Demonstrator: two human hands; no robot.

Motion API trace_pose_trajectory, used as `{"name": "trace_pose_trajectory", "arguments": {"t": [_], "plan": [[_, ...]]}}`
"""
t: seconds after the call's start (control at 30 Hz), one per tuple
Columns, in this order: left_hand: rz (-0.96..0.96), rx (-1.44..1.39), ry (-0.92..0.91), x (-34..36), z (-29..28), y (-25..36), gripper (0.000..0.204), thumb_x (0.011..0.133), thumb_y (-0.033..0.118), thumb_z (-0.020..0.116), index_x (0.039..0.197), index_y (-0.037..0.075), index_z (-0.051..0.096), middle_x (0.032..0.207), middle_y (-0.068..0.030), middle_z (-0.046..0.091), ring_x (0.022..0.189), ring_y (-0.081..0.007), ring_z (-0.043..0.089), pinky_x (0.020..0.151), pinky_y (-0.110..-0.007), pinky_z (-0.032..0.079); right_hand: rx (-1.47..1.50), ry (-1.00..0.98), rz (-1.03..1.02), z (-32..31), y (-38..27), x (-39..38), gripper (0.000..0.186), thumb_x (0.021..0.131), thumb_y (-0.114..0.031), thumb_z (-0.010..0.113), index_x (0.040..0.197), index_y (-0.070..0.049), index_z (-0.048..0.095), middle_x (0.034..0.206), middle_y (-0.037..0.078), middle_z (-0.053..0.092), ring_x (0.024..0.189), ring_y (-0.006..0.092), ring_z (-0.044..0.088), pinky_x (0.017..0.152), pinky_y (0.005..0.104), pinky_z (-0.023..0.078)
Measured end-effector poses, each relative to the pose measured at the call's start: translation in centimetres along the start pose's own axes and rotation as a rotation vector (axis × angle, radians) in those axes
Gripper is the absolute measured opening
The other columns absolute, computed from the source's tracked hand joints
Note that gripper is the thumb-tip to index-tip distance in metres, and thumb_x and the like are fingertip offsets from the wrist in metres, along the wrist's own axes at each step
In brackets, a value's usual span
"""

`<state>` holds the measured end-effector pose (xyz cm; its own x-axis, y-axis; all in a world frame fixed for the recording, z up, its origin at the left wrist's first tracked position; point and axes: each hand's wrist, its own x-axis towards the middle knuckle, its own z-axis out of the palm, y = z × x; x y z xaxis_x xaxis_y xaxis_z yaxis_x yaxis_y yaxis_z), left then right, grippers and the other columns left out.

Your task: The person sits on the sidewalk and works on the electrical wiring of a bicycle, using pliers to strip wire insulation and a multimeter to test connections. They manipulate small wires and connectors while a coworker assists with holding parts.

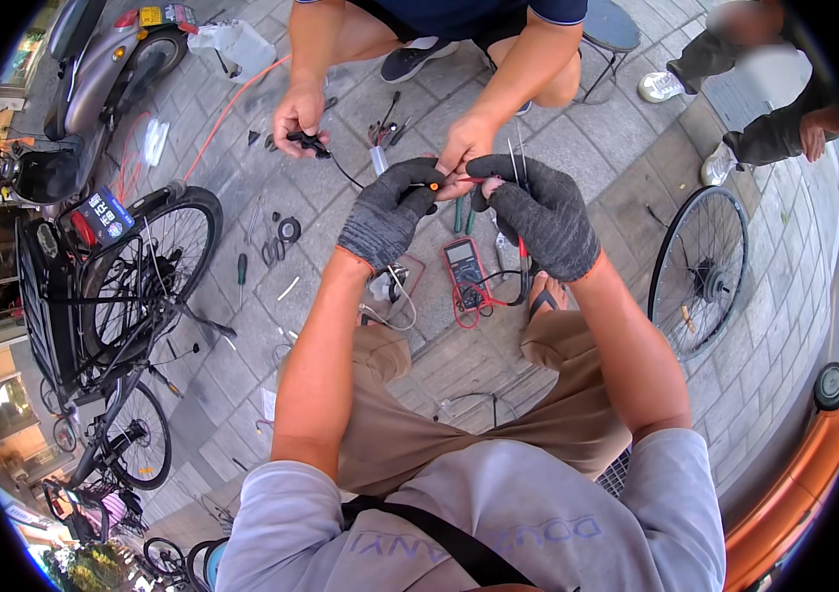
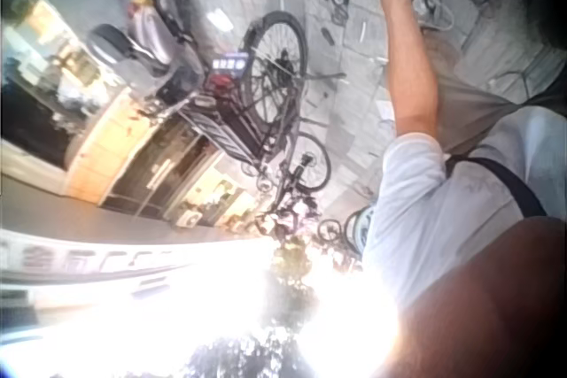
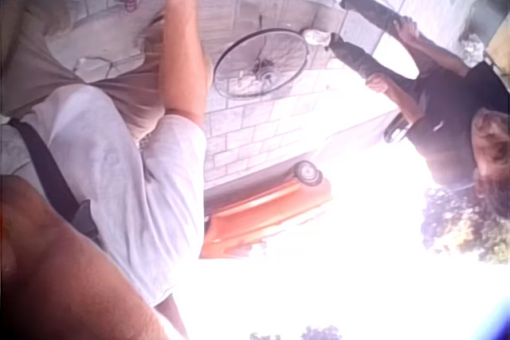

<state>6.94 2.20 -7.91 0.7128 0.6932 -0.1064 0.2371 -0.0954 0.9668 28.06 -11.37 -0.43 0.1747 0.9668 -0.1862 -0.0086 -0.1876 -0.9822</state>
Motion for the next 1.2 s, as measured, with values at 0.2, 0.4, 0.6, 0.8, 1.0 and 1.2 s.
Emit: {"name": "trace_pose_trajectory", "arguments": {"t": [0.2, 0.4, 0.6, 0.8, 1.0, 1.2], "plan": [[0.008, -0.094, 0.008, -0.8, -1.0, 0.2, 0.027, 0.103, 0.002, 0.055, 0.129, 0.002, 0.063, 0.132, -0.0101, 0.062, 0.110, -0.0194, 0.067, 0.087, -0.033, 0.061, -0.292, -0.257, -0.115, 1.1, 3.2, 0.0, 0.028, 0.100, -0.021, 0.060, 0.121, -0.007, 0.071, 0.075, 0.003, 0.063, 0.067, 0.0082, 0.056, 0.065, 0.0299, 0.050], [-0.056, -0.225, 0.059, -1.3, -2.2, 1.4, 0.027, 0.103, 0.001, 0.053, 0.129, 0.002, 0.061, 0.121, -0.0095, 0.066, 0.106, -0.0206, 0.070, 0.086, -0.033, 0.061, -0.426, -0.322, 0.007, 7.0, 14.4, 1.1, 0.032, 0.094, -0.022, 0.062, 0.121, -0.006, 0.070, 0.098, 0.022, 0.072, 0.089, 0.0375, 0.069, 0.084, 0.0437, 0.054], [-0.086, -0.239, 0.054, -2.1, -2.2, 1.0, 0.022, 0.103, 0.001, 0.051, 0.123, 0.001, 0.061, 0.118, -0.0096, 0.067, 0.104, -0.0222, 0.072, 0.086, -0.033, 0.061, -0.451, -0.154, 0.073, 12.7, 26.5, 3.1, 0.033, 0.093, -0.019, 0.058, 0.121, -0.010, 0.071, 0.104, 0.025, 0.072, 0.098, 0.0403, 0.069, 0.088, 0.0450, 0.053], [-0.164, -0.296, 0.072, -2.5, -2.6, 2.0, 0.021, 0.103, 0.002, 0.052, 0.122, 0.001, 0.061, 0.118, -0.0103, 0.068, 0.105, -0.0224, 0.072, 0.086, -0.033, 0.060, -0.473, -0.039, 0.132, 15.3, 30.7, 4.2, 0.037, 0.094, -0.024, 0.055, 0.125, -0.009, 0.069, 0.109, 0.025, 0.071, 0.104, 0.0416, 0.067, 0.092, 0.0468, 0.052], [0.045, -0.004, 0.087, -2.6, -3.4, -1.0, 0.022, 0.103, 0.004, 0.053, 0.123, 0.001, 0.060, 0.117, -0.0106, 0.068, 0.106, -0.0207, 0.072, 0.089, -0.032, 0.058, -0.595, -0.254, 0.165, 13.8, 25.7, 3.1, 0.045, 0.101, -0.041, 0.053, 0.118, -0.003, 0.068, 0.107, 0.024, 0.072, 0.101, 0.0449, 0.067, 0.090, 0.0486, 0.051], [-0.040, -0.055, 0.082, -3.5, -2.1, 0.2, 0.021, 0.102, 0.009, 0.054, 0.122, 0.004, 0.058, 0.110, -0.0090, 0.069, 0.094, -0.0188, 0.072, 0.077, -0.030, 0.056, -0.418, -0.519, 0.342, 9.5, 12.3, -0.2, 0.047, 0.105, -0.044, 0.051, 0.101, 0.000, 0.068, 0.086, 0.018, 0.071, 0.079, 0.0346, 0.069, 0.076, 0.0428, 0.053]]}}
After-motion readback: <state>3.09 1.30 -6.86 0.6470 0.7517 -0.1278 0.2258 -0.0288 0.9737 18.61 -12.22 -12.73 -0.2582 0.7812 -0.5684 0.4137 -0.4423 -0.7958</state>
